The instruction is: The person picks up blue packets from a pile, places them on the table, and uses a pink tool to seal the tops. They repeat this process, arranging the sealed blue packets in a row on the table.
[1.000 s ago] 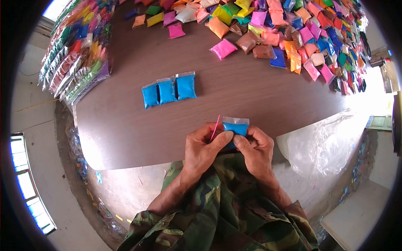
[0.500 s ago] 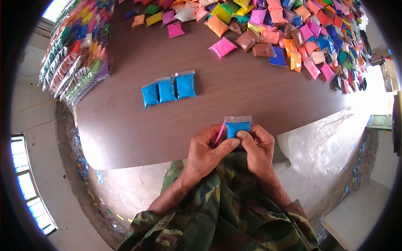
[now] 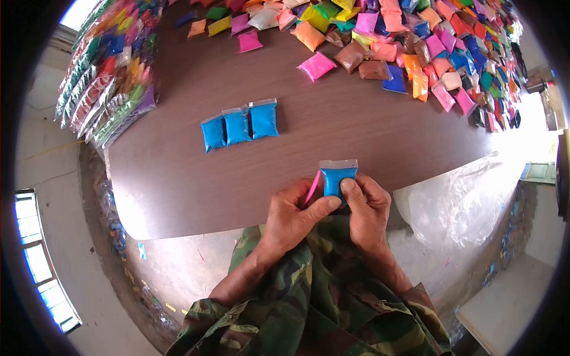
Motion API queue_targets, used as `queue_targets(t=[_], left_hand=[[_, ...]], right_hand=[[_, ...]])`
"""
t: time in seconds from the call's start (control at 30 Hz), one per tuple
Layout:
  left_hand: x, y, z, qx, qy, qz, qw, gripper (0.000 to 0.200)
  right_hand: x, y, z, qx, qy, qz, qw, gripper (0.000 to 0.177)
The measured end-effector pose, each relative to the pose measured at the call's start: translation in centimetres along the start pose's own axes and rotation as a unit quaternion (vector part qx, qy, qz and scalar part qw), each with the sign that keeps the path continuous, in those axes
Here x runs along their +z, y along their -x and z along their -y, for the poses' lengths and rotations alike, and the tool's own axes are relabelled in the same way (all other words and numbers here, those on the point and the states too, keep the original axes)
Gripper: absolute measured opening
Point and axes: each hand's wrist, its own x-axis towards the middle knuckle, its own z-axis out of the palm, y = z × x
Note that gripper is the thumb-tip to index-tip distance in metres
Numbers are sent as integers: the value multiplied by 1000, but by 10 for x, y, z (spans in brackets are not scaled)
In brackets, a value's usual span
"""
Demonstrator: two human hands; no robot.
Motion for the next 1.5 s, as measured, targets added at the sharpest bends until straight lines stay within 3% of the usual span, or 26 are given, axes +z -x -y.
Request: queue_targets(t=[0.13, 0.37, 0.47, 0.67, 0.77, 0.9, 1.0, 1.23, 1.5], left_hand=[[1, 3, -5, -26, -58, 1, 998, 23], [-5, 1, 1, 19, -31, -4, 999, 15], [-10, 4, 1, 10, -77, 31, 996, 21], [-30, 15, -12, 20, -145, -3, 989, 33], [-38, 15, -25, -16, -96, -15, 995, 33], [-41, 14, -15, 49, -195, 1, 980, 41], [-40, 13, -23, 85, -218, 40, 971, 38], [-38, 19, -31, 55, -188, 43, 980, 25], [-28, 20, -33, 75, -175, 11, 982, 16]], right_hand=[[1, 1, -8, -8, -17, -34, 999, 23], [14, 1, 20, 50, -33, 20, 998, 27], [10, 0, 17, 27, -22, 28, 999, 28], [-12, -6, 14, 19, 25, 59, 998, 22], [-15, -6, 11, 29, 13, 76, 997, 21], [-22, -4, 12, 65, 0, 110, 992, 20], [-22, -3, 12, 81, -52, 135, 986, 20], [-29, -8, 0, 108, -182, 175, 961, 22], [-32, -7, -4, 111, -172, 229, 952, 26]])
